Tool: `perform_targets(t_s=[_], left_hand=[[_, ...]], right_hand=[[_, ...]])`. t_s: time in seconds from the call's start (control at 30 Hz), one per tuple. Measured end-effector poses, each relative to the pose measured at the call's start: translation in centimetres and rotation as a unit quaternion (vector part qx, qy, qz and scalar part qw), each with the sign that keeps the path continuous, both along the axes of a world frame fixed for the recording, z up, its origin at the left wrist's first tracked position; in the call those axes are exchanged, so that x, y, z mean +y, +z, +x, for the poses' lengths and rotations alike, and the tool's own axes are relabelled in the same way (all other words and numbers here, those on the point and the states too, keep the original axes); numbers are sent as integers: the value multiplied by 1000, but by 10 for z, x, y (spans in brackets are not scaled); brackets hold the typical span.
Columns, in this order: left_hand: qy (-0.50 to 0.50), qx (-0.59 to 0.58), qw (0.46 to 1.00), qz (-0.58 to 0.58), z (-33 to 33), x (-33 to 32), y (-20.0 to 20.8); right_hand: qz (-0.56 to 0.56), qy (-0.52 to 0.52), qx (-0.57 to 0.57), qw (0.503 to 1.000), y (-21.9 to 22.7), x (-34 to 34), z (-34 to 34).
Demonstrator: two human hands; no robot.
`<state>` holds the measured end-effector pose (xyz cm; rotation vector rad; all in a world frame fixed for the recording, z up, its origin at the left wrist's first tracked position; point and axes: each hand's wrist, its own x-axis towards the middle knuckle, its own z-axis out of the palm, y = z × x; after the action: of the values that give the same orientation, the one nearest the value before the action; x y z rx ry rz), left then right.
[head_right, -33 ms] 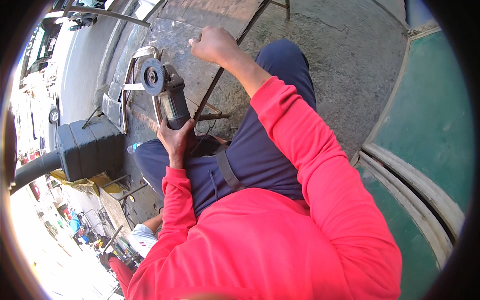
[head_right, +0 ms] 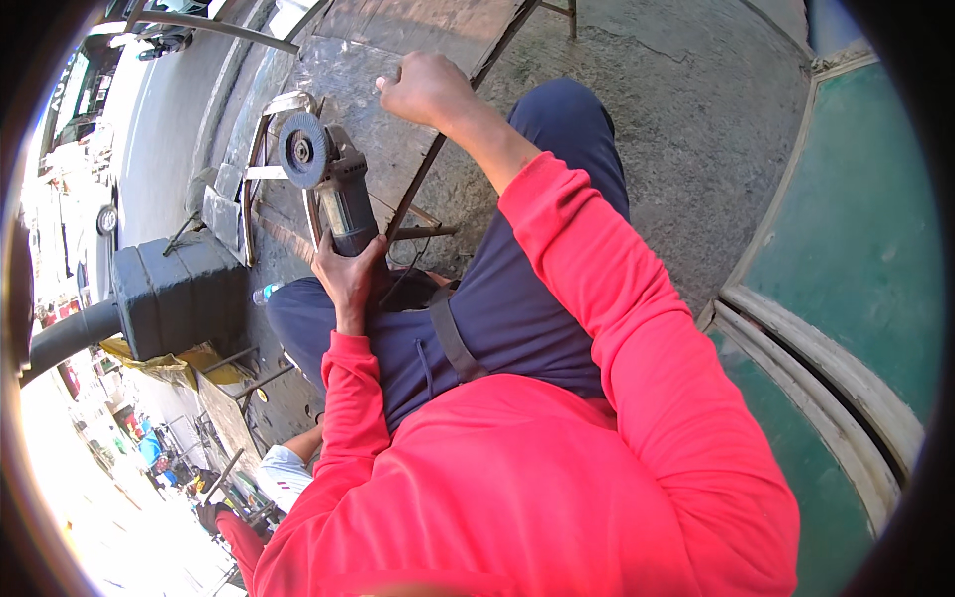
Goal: The person sits on the ground and uses an angle grinder to smooth and polish metal chair frames. They reposition the frames multiple times to grind different sections, including legs and crossbars, while another person works nearby.
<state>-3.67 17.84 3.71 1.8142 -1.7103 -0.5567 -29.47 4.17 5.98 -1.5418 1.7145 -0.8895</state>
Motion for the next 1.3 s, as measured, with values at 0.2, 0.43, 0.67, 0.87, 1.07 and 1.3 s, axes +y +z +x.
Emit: perform_targets(t_s=[0.2, 0.43, 0.67, 0.87, 1.07, 1.3], left_hand=[[-2, -136, 986, 101, -1, -16, 4], [27, -55, 996, 63, 5, -6, 3], [7, -70, 994, 86, -10, -13, 3], [11, -62, 992, 114, -4, -14, -4], [23, -36, 994, 102, -3, -11, -14], [44, 20, 993, 111, 4, -11, -15]], right_hand=[[-2, 6, 2, 1000, 1, 2, -2], [18, 4, -1, 1000, 3, 4, -4], [43, 11, -2, 999, 2, -3, 1], [52, 1, 25, 998, -5, -2, -3], [68, 14, -14, 997, -21, -12, -1], [72, 96, 4, 993, -38, -8, 9]])
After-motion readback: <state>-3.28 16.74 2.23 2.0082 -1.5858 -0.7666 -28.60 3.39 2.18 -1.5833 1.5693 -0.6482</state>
